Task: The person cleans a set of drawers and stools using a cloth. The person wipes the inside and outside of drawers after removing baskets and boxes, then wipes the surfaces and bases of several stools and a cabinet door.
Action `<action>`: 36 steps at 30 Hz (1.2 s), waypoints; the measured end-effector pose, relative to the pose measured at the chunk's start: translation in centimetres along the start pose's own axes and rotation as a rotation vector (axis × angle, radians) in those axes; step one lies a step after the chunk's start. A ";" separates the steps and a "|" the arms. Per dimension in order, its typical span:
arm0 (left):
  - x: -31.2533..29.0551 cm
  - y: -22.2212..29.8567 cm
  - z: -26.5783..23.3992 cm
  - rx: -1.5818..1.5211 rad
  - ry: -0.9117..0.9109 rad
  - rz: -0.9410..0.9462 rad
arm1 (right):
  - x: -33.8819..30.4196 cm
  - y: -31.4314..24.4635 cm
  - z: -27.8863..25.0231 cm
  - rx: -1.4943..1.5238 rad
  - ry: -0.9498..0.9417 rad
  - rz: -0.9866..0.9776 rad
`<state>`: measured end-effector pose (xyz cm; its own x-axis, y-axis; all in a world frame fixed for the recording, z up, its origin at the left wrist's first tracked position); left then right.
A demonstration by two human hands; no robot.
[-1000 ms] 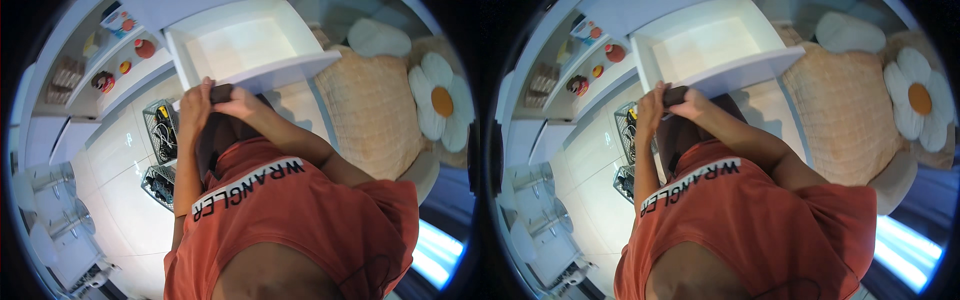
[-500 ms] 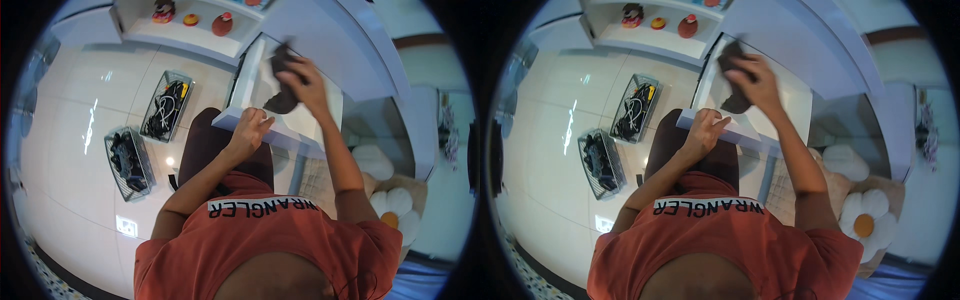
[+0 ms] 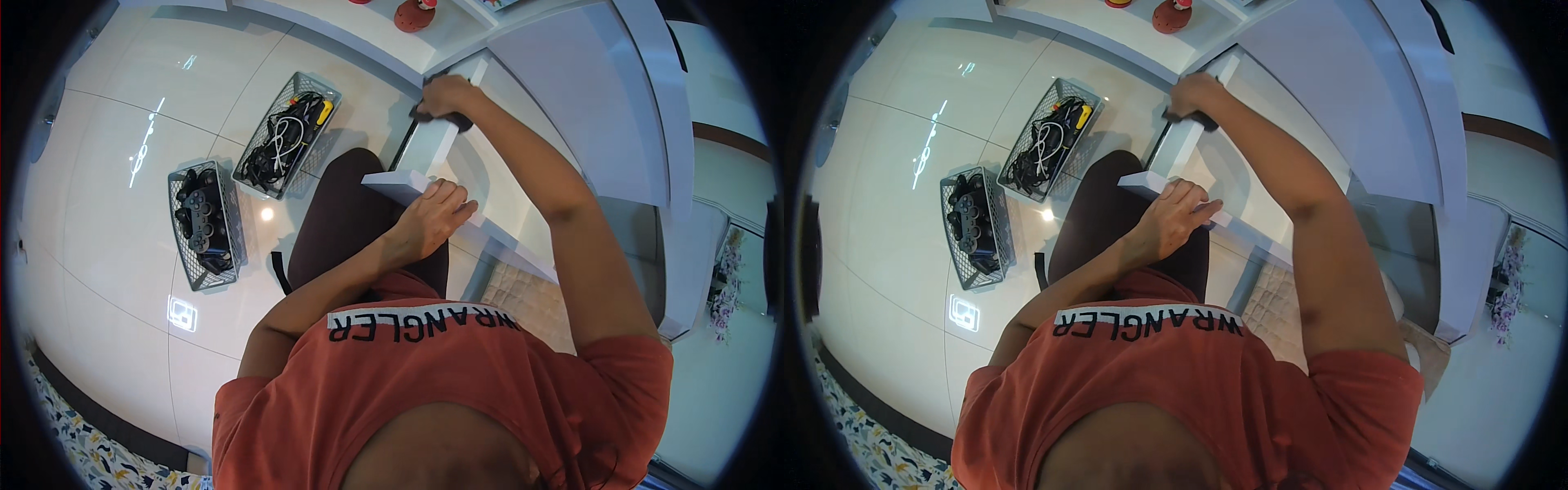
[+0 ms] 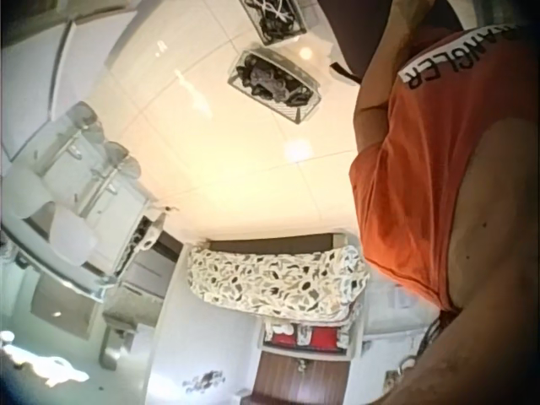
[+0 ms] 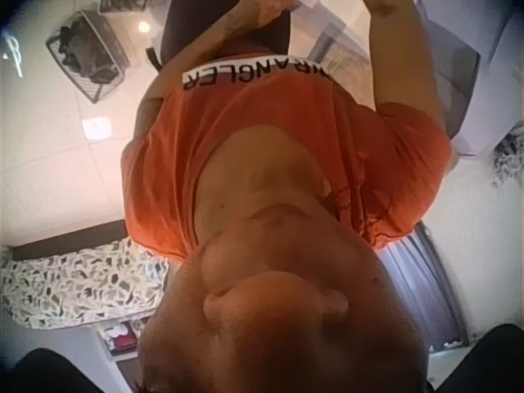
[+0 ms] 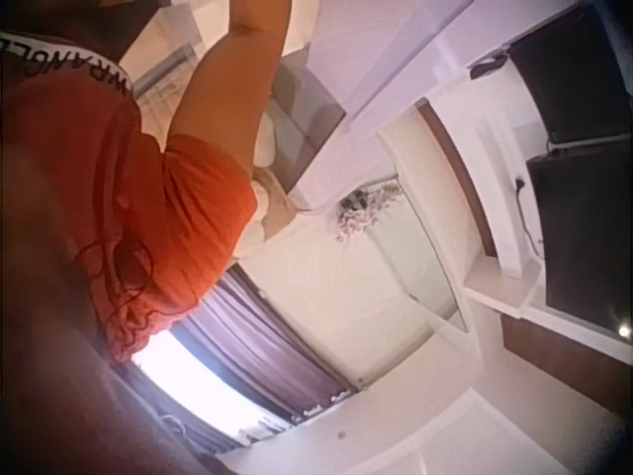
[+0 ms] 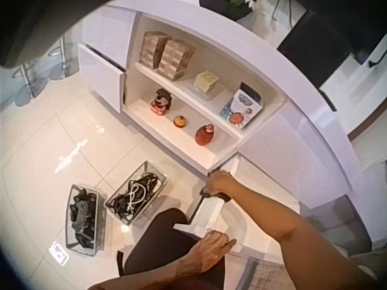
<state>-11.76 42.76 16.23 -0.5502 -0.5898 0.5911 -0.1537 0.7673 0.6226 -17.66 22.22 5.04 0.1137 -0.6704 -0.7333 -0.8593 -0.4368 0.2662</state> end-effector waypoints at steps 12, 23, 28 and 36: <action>-6.4 -4.4 -10.5 0.144 0.391 -0.173 | -11.5 -3.3 0.1 1.064 0.499 -0.206; -31.7 -28.3 -3.7 -1.116 0.916 -1.334 | -28.8 -4.3 9.1 0.709 1.030 0.049; -32.2 -29.8 -4.9 -0.995 0.952 -1.359 | -36.8 3.2 21.4 0.706 1.078 0.385; -28.1 -26.2 -9.7 -1.042 0.777 -1.497 | -41.9 8.9 31.4 0.996 1.111 0.634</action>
<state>15.69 36.82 -11.74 -0.0033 -0.6949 -0.7191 0.5421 -0.6055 0.5826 -45.71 65.32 18.48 -0.4609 -0.8549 0.2381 -0.8211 0.3090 -0.4799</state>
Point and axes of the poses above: each hand's wrist, its own x-axis towards the middle knuckle, its own z-axis out of the palm, y = z × x, the point moved 10 cm from there along x, towards the middle knuckle, and after that the axes turned 3 degrees about x, right-handed, at the moved point
